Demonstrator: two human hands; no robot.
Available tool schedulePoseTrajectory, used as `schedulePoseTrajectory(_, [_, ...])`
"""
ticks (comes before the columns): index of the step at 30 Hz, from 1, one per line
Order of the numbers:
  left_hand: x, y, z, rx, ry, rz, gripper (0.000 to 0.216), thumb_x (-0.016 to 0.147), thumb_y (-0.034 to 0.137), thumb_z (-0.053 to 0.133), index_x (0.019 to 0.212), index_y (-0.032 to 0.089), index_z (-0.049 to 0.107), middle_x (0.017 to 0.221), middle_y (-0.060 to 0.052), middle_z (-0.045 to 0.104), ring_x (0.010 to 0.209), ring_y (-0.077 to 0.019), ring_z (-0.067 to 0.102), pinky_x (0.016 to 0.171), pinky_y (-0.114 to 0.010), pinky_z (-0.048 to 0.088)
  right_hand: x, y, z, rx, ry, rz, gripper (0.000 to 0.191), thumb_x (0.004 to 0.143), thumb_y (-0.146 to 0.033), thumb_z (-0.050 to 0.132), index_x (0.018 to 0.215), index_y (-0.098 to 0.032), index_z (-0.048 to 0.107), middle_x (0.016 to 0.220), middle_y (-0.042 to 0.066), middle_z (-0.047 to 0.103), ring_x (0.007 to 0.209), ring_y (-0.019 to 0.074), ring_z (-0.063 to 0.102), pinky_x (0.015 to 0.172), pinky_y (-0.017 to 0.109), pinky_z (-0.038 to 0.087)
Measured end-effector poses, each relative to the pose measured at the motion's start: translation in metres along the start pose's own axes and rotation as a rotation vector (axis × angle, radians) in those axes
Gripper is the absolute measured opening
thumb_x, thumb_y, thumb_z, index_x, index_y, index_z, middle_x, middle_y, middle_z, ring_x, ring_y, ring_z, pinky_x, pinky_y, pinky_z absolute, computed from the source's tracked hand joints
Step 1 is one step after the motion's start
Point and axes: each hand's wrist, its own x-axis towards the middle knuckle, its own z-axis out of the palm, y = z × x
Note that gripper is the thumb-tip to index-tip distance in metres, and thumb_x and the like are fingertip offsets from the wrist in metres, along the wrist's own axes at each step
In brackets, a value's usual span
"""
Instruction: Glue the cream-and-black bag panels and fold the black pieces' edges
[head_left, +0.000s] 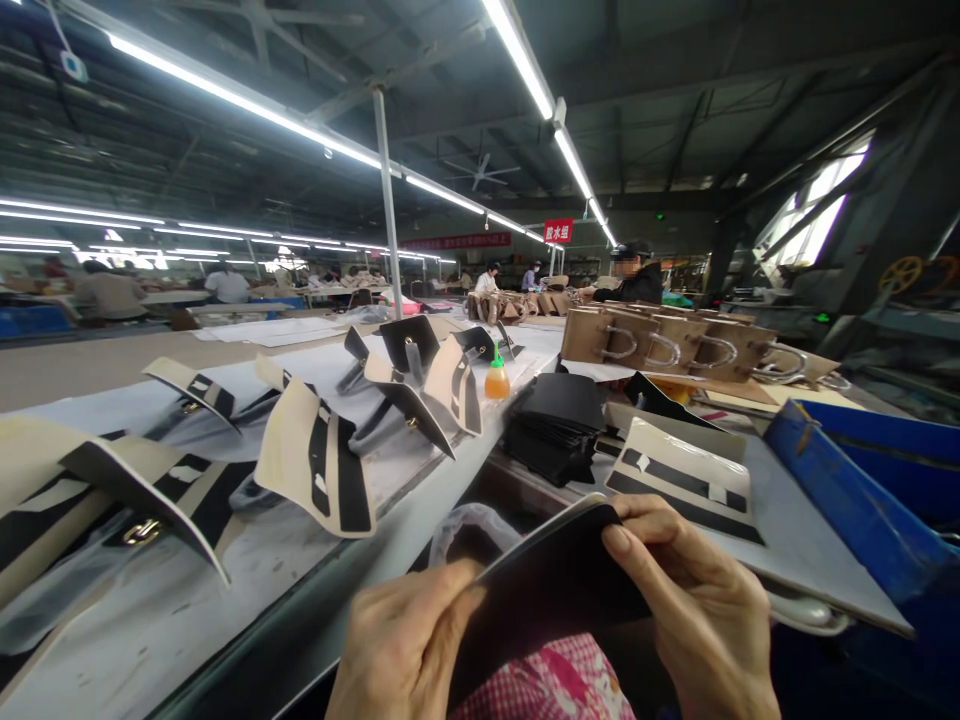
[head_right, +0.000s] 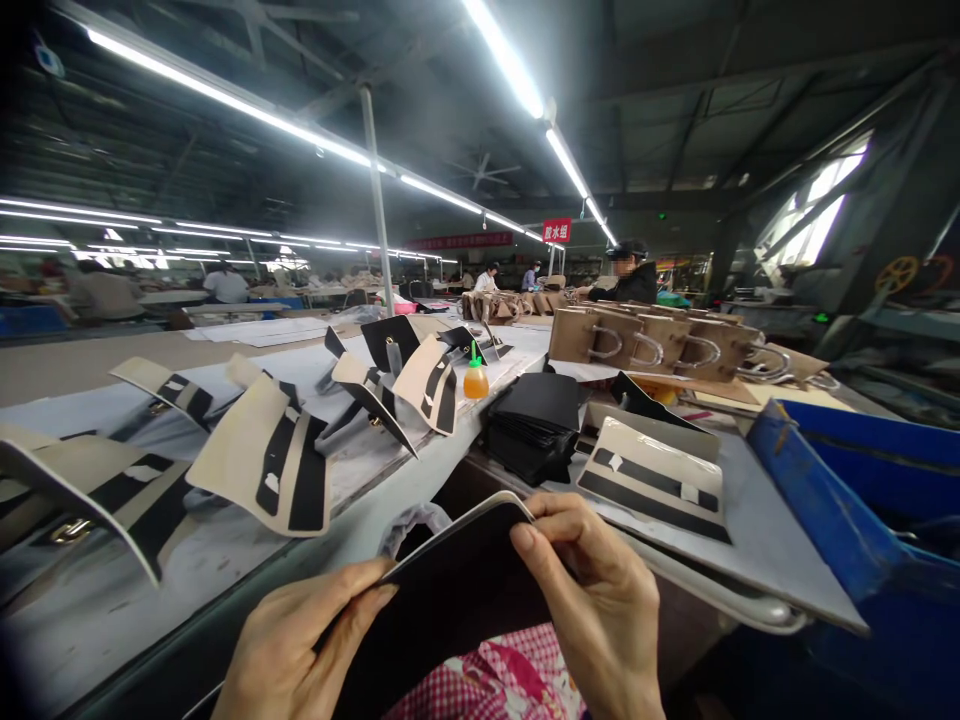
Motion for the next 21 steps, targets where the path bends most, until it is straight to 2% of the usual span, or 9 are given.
schedulePoseTrajectory(8, [-0.004, -0.004, -0.002, -0.034, -0.034, 0.009, 0.011, 0.1, 0.017, 0.053, 0.101, 0.023, 0.062, 0.073, 0.004, 0.078, 0.057, -0.0118, 0.075, 0.06, -0.014, 0.058, -0.003, -0.002, -0.001, -0.012, 0.009, -0.022, 0.021, 0.082, -0.027, 0.077, 0.063, -0.023, 0.068, 0.079, 0.002, 0.067, 0.073, 0.0157, 0.065, 0.064, 0.022, 0.05])
schedulePoseTrajectory(13, [0.002, -0.007, 0.0, -0.217, -0.152, -0.135, 0.014, 0.098, 0.017, 0.056, 0.101, 0.026, 0.066, 0.075, 0.007, 0.077, 0.064, -0.0104, 0.076, 0.062, -0.01, 0.057, -0.005, 0.0, 0.001, -0.029, 0.004, -0.03, 0.021, 0.081, -0.026, 0.078, 0.064, -0.023, 0.067, 0.081, 0.001, 0.067, 0.073, 0.0144, 0.065, 0.062, 0.02, 0.048])
schedulePoseTrajectory(18, [0.02, 0.006, 0.005, -0.341, -0.229, -0.267, 0.02, 0.102, 0.024, 0.048, 0.098, 0.023, 0.068, 0.072, 0.004, 0.072, 0.065, -0.0108, 0.072, 0.068, -0.013, 0.057, -0.007, -0.006, 0.003, -0.001, -0.022, -0.008, 0.019, 0.083, -0.026, 0.076, 0.066, -0.024, 0.068, 0.082, 0.0, 0.066, 0.074, 0.0134, 0.063, 0.065, 0.02, 0.048])
schedulePoseTrajectory(21, [0.028, 0.013, 0.008, -0.411, -0.281, -0.336, 0.02, 0.102, 0.025, 0.048, 0.102, 0.024, 0.068, 0.079, 0.003, 0.073, 0.07, -0.0109, 0.072, 0.067, -0.014, 0.055, -0.007, -0.008, 0.001, 0.009, -0.033, 0.015, 0.019, 0.082, -0.027, 0.077, 0.066, -0.024, 0.069, 0.082, 0.0, 0.066, 0.074, 0.0142, 0.063, 0.066, 0.021, 0.049])
